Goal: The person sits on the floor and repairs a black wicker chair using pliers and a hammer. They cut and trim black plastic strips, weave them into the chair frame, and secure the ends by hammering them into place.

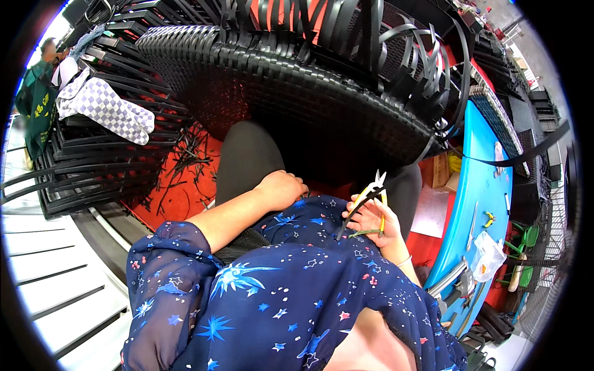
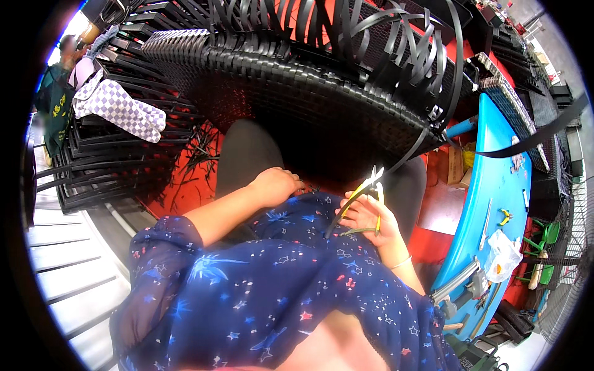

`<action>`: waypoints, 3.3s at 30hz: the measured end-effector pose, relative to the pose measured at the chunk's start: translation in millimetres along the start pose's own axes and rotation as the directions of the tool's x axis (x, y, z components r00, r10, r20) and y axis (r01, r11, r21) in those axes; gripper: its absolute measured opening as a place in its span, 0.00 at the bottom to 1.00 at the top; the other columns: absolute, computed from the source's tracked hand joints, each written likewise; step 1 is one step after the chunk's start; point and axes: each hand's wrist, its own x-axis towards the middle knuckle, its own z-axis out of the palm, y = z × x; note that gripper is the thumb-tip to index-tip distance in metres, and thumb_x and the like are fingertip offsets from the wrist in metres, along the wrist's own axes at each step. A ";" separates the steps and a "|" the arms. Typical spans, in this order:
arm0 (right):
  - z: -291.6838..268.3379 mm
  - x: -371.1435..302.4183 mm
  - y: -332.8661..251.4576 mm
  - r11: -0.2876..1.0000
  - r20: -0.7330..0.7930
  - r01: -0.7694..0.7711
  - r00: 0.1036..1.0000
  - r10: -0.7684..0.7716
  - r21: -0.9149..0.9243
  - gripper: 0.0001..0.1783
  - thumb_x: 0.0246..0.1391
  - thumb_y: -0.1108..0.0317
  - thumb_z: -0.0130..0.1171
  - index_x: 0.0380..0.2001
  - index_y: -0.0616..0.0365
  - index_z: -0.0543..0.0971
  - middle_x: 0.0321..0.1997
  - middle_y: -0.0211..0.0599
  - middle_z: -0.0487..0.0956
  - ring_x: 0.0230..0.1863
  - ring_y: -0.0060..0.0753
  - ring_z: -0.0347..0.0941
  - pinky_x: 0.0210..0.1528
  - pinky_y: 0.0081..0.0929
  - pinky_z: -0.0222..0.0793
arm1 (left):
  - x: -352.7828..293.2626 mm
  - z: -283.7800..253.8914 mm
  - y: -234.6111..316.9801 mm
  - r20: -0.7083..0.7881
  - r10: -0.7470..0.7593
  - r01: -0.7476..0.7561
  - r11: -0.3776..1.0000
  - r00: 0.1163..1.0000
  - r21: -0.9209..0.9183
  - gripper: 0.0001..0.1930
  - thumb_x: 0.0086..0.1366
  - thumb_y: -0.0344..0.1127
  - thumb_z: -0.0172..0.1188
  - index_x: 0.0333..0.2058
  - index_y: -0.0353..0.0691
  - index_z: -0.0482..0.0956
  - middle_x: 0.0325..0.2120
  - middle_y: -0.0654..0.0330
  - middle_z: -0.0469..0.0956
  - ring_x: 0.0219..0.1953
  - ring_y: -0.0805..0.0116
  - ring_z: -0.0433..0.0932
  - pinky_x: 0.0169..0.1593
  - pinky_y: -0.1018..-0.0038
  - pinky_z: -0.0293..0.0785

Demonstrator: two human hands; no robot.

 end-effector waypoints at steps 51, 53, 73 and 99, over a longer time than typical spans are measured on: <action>-12.5 1.9 2.5 0.999 0.038 -0.036 0.999 0.035 0.029 0.27 0.67 0.56 0.48 0.61 0.64 0.68 0.59 0.51 0.74 0.61 0.49 0.71 0.61 0.45 0.68 | 5.5 -3.0 4.9 -0.088 0.050 -0.055 0.997 0.995 -0.057 0.15 0.62 0.33 0.51 0.45 0.43 0.83 0.39 0.59 0.82 0.44 0.58 0.80 0.50 0.64 0.74; -10.9 1.8 2.2 0.998 0.051 -0.036 0.998 0.034 0.046 0.27 0.67 0.56 0.48 0.61 0.64 0.68 0.58 0.51 0.74 0.61 0.49 0.71 0.61 0.45 0.68 | 4.4 -2.3 5.0 -0.081 0.050 -0.054 0.997 0.995 -0.046 0.15 0.62 0.33 0.51 0.44 0.43 0.83 0.39 0.59 0.82 0.44 0.58 0.80 0.50 0.65 0.74; 9.4 -37.5 -69.4 0.610 -0.236 0.671 0.569 -0.788 -0.422 0.20 0.67 0.63 0.52 0.57 0.62 0.70 0.52 0.45 0.78 0.55 0.42 0.76 0.57 0.40 0.73 | -11.6 -67.7 -2.0 -0.654 0.063 -0.197 0.971 0.754 -0.134 0.09 0.61 0.34 0.62 0.40 0.40 0.83 0.42 0.55 0.82 0.48 0.54 0.80 0.53 0.63 0.75; 15.3 8.4 -73.4 0.179 -0.016 0.432 0.355 -0.935 -0.884 0.26 0.64 0.61 0.61 0.60 0.63 0.70 0.54 0.32 0.75 0.54 0.25 0.68 0.60 0.26 0.62 | -42.6 -149.5 -112.8 -0.991 0.028 0.359 0.931 0.131 0.074 0.18 0.69 0.39 0.56 0.53 0.38 0.77 0.56 0.51 0.74 0.62 0.50 0.68 0.65 0.57 0.58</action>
